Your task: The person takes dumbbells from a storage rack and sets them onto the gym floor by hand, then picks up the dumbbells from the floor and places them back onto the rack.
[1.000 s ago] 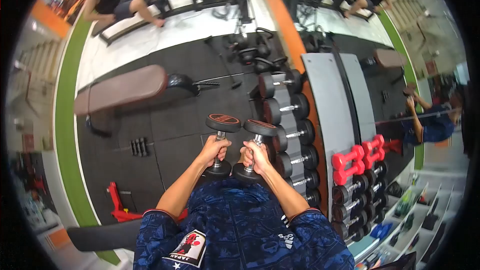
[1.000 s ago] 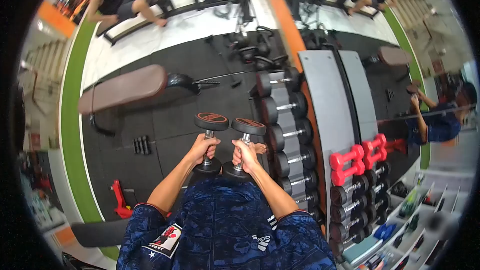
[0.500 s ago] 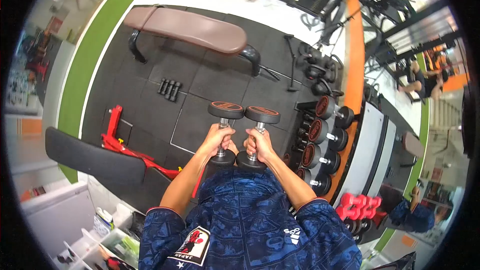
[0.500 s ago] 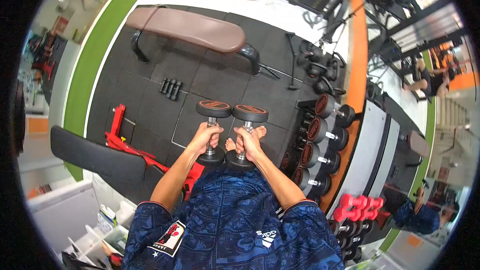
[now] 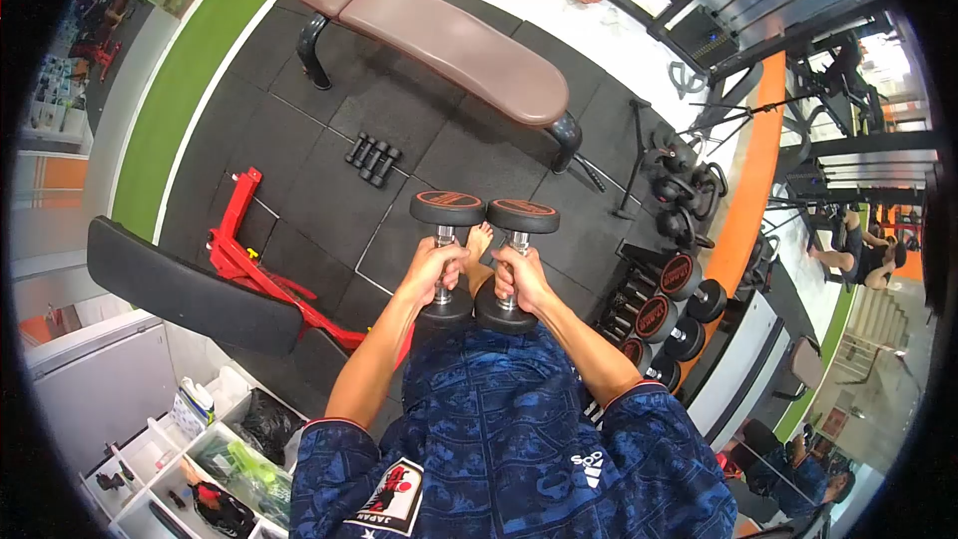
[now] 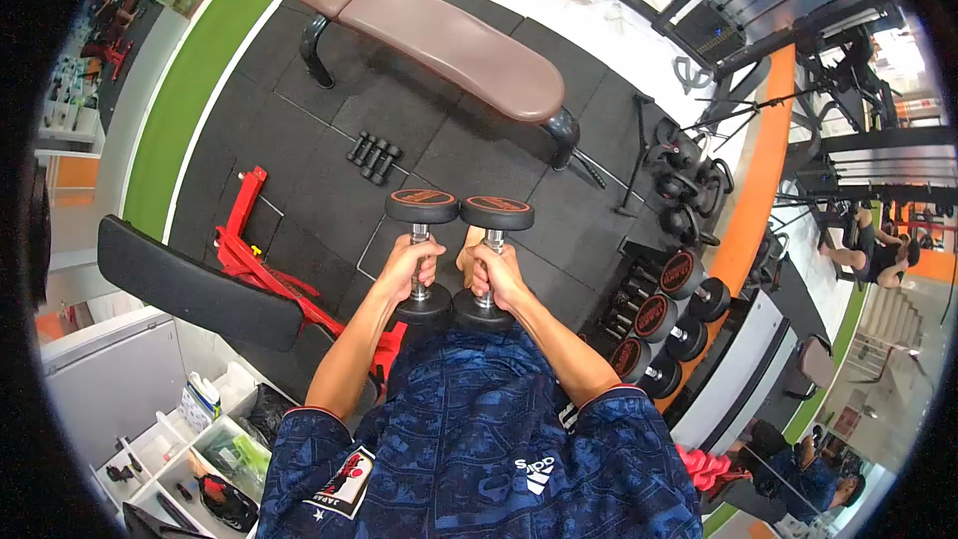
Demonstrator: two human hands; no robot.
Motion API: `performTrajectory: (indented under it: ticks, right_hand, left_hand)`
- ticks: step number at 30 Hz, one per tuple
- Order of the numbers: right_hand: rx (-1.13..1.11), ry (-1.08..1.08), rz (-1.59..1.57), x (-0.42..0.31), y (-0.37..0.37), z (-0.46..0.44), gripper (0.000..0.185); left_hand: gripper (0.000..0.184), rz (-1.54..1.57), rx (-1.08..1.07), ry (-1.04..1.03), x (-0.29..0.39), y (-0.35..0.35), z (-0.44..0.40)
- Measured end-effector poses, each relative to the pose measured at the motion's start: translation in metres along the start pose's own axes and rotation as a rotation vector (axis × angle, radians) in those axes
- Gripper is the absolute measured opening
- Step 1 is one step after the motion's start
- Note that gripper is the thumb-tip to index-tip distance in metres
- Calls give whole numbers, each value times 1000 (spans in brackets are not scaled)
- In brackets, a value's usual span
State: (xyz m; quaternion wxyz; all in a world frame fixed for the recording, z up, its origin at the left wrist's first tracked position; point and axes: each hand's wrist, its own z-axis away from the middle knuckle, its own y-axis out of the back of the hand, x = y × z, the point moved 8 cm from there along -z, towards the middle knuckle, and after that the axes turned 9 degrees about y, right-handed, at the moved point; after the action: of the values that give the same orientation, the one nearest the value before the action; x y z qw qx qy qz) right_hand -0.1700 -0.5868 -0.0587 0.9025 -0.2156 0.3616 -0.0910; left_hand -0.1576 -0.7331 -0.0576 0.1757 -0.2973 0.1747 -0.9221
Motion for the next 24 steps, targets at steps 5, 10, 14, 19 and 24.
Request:
performTrajectory:
  ticks: [5,10,14,19,24]
  right_hand:
    - [-17,-38,-12,-12,-34,-45,30]
    - [-12,-65,0,-6,-54,-84,27]
    - [-21,-45,-21,11,-69,-116,25]
    - [114,-60,-37,57,-82,-167,21]
    - [239,-112,-108,132,-87,-227,17]
  left_hand:
    - [17,28,20,-5,38,29,-18]
    - [15,48,86,14,64,61,-33]
    - [14,40,103,57,70,97,-54]
    - [14,-44,134,85,78,158,-89]
    - [13,-145,150,120,71,234,-136]
